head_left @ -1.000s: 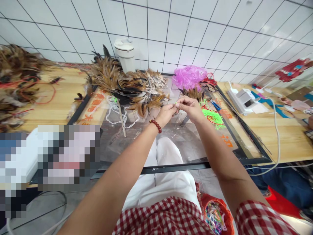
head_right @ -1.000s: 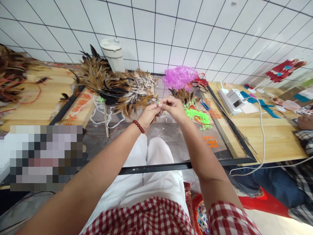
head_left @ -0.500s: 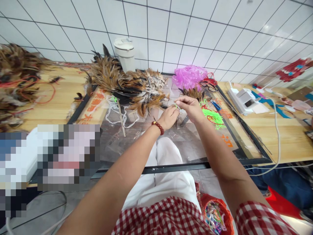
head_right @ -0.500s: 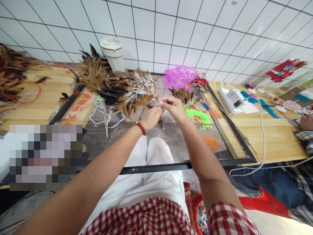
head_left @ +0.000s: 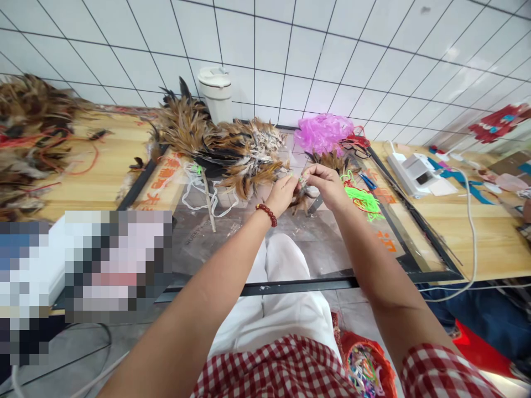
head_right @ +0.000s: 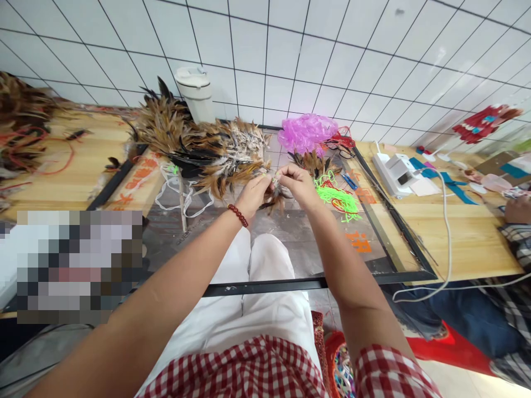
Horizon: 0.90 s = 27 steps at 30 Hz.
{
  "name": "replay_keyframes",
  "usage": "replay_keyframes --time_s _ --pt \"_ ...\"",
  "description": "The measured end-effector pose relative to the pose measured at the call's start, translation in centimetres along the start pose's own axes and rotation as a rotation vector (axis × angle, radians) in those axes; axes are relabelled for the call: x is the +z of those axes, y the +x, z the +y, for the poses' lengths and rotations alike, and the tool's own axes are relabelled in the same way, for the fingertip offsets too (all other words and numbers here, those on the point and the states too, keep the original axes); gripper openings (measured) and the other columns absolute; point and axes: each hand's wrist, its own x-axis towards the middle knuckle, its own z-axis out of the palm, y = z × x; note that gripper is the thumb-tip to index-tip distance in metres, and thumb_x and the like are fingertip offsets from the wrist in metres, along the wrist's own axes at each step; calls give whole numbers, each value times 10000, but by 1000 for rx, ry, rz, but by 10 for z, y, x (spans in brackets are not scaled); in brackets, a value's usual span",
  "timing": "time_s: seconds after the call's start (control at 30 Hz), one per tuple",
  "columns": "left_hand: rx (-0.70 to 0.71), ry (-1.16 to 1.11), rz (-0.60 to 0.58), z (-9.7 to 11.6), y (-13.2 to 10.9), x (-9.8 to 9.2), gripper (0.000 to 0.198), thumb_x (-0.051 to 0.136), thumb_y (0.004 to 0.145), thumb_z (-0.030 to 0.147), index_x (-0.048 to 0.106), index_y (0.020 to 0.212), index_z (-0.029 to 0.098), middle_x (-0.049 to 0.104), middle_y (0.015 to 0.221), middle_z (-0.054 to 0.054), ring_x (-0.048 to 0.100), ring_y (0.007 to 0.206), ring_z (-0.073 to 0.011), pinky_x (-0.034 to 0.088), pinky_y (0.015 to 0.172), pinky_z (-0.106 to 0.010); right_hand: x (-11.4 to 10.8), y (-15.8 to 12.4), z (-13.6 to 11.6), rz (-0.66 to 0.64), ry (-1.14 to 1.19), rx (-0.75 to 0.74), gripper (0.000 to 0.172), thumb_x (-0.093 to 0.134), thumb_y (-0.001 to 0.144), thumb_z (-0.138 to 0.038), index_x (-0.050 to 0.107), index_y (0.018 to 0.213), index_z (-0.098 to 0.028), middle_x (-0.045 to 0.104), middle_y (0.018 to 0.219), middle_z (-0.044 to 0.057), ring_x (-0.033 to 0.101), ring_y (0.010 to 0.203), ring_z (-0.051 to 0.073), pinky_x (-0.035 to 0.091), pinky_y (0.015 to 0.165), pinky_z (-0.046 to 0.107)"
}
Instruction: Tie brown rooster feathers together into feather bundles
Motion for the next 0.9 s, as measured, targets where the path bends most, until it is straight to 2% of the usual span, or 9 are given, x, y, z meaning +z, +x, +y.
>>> replay_keyframes --time_s 0.1,0.3,0.5,0.57,0.67,0.9 --pt "-49 -154 -10 -3 2 1 279 662 765 377 607 628 140 563 624 11 490 614 -91 400 654 -224 -1 -1 -1 18 -9 -30 131 684 712 -315 648 673 -196 624 653 -1 565 643 131 473 668 275" --pt "-133 -371 -63 8 0 1 214 774 648 303 667 645 118 641 656 -16 567 637 -87 448 712 -230 -6 0 4 29 23 -40 119 685 705 -322 671 688 -205 632 720 7 569 675 134 474 685 279" --pt "-180 -356 -120 11 1 -5 177 806 613 253 686 634 125 656 656 -26 596 666 -98 455 718 -230 -9 -1 0 -26 -45 -115 164 704 708 -394 710 700 -230 621 863 29 577 892 180 481 805 315" --pt "-192 -372 -142 12 1 -6 183 809 608 250 686 642 119 650 649 -28 592 652 -95 453 703 -232 -10 -2 -2 -37 -65 -124 176 750 668 -398 722 732 -237 612 906 32 568 933 185 481 803 309" --pt "-190 -426 -157 14 0 -7 169 805 598 222 686 657 118 652 657 -30 597 661 -97 461 714 -238 -10 -2 -1 -21 -49 -107 242 809 600 -368 724 793 -249 598 930 23 566 857 162 479 706 277" --pt "-209 -404 -91 16 -2 -6 111 756 604 125 650 637 126 629 665 -18 570 644 -89 461 705 -244 -10 1 2 1 -130 -102 219 733 690 -404 651 724 -204 582 760 1 518 687 120 447 648 253"
